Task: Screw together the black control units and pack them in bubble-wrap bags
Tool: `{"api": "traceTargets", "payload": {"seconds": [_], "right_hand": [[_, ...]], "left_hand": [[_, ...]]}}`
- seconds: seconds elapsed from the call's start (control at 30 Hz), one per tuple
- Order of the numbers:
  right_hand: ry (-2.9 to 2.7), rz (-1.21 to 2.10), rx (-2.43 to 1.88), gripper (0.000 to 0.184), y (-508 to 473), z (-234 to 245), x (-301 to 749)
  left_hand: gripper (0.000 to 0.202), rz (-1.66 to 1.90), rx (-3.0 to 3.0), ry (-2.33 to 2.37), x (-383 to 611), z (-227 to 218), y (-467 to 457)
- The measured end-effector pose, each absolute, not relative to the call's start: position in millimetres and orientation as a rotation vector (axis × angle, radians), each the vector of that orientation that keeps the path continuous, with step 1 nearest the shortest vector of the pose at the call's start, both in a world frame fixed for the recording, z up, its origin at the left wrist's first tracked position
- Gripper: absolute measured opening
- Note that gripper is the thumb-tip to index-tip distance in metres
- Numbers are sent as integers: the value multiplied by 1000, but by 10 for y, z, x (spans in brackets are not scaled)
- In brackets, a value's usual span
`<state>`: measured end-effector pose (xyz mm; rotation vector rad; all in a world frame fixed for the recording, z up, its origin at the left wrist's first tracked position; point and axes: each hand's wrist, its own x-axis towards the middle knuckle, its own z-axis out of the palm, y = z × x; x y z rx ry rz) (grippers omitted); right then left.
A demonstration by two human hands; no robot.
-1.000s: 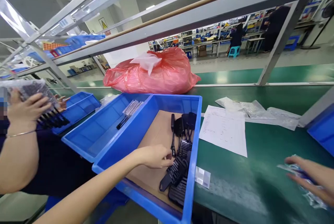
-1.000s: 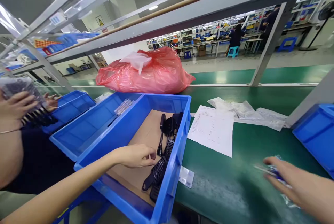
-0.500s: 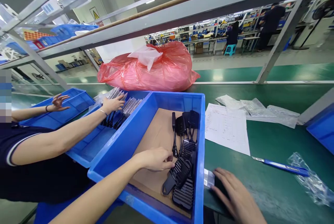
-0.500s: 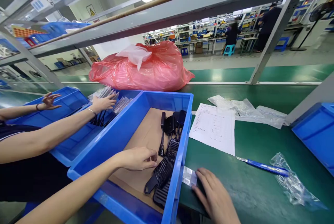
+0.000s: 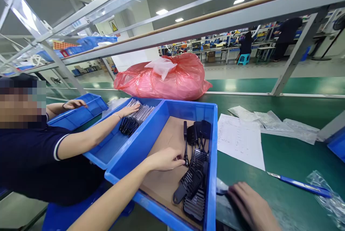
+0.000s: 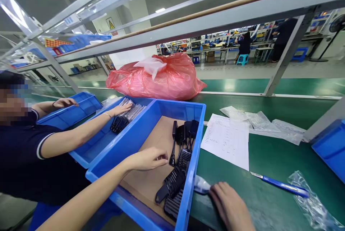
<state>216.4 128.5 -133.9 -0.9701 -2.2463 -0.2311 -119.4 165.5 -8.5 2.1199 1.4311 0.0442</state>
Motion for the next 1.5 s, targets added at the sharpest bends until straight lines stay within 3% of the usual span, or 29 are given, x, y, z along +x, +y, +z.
{"api": "traceTargets", "payload": {"seconds": [0.23,0.4,0.47,0.57,0.8,1.1,1.5], "right_hand": [[-2367,-273,-783,35,1684,68,2553],[-2473,-252,-507,28,1622,570,2200],[-2454,-223,-429,27,1564,615,2129],[-2352,-76,-408,25,1480,609,2125],[-2055,407,-516,15,1306,463,2126],[-2154,206,-398,19,1237,475,2015],[-2190,319,-447,17,1429,568,1785]], "left_hand": [[33,668,2155,1382,-699,518,1631],[50,530,1831,1201,-268,786,1553],[58,483,1569,1077,-195,786,1472],[65,681,1208,975,-116,737,1287],[59,1171,976,853,50,550,921],[52,1188,1064,913,-72,614,726],[50,1090,1227,1010,-366,706,980]]}}
